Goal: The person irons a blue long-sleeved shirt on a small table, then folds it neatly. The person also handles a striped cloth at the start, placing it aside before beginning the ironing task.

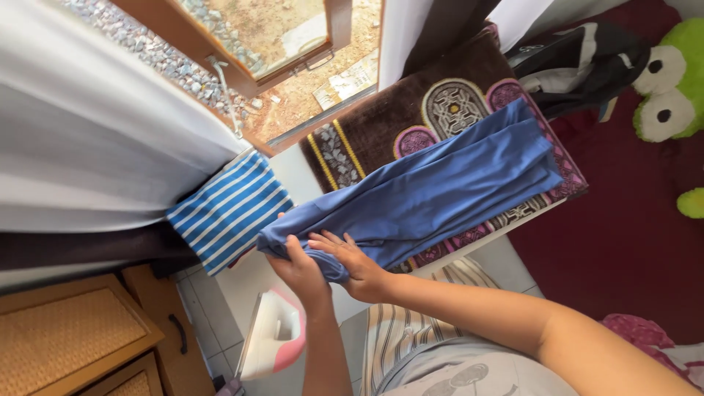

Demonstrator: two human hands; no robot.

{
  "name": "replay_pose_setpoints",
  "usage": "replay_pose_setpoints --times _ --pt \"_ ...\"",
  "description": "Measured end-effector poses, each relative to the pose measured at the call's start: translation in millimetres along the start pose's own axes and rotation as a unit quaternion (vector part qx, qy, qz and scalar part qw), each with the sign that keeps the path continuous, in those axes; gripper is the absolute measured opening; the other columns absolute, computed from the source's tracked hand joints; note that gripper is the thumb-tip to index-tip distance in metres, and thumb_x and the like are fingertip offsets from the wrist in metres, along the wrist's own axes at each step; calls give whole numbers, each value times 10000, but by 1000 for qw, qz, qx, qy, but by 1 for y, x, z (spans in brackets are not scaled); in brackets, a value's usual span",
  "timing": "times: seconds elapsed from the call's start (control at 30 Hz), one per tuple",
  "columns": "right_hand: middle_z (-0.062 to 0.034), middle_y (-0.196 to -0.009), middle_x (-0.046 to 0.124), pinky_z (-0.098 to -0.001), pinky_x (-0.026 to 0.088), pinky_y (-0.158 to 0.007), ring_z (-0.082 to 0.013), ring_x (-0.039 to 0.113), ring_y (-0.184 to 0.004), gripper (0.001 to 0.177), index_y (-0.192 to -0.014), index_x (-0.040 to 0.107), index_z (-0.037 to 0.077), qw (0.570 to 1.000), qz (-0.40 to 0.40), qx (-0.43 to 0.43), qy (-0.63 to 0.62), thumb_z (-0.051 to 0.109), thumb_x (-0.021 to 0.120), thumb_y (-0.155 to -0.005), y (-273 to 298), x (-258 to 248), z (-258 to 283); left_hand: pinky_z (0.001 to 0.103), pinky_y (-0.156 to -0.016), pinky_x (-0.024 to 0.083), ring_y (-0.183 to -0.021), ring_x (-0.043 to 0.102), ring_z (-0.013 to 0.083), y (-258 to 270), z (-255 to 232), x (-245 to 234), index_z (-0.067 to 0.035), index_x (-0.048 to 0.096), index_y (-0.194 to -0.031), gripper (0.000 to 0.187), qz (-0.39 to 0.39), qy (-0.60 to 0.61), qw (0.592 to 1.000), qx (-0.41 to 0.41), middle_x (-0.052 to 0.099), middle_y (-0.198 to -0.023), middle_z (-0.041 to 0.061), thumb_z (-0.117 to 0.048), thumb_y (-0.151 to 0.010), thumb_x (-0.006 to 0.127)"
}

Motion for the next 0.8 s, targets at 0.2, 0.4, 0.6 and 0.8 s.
replay_pose_setpoints --times 0.2,0.4,0.6,0.8 --pt "-110 -1565 479 -325 355 -1228 -190 477 -1430 528 -1547 437 23 974 -115 -75 -178 37 610 -1049 60 -86 -57 365 -1132 428 -1306 561 271 38 10 123 60 458 -1385 382 131 -13 991 25 548 -1439 180 -54 -1029 536" --pt "-66 -1428 553 -389 453 -1050 -191 561 -1267 567 -1536 416 61 804 -383 142 -432 230 588 -1023 171 -198 -207 400 -1091 494 -1256 652 372 101 53 292 -97 456 -1497 576 284 -188 939 44 619 -1371 235 -123 -952 640" --pt "-48 -1312 608 -413 534 -971 -209 618 -1181 556 -1408 482 91 697 -510 187 -469 188 711 -911 213 -309 -233 523 -895 522 -1121 633 452 132 157 396 -120 477 -1388 584 450 -416 787 66 408 -1602 221 -408 -917 667" --pt "-82 -1239 638 -397 566 -918 -230 646 -1113 516 -1312 544 52 718 -505 257 -403 127 764 -851 232 -323 -241 502 -946 488 -1119 666 337 50 201 313 -178 668 -1265 390 378 -588 691 186 682 -1262 83 -367 -925 643"
Point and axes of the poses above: each hand's wrist, its own y-axis away from the middle knuckle, its own x-axis out of the palm, z = x × y, the point moved 9 cm from there along -y, towards the middle knuckle
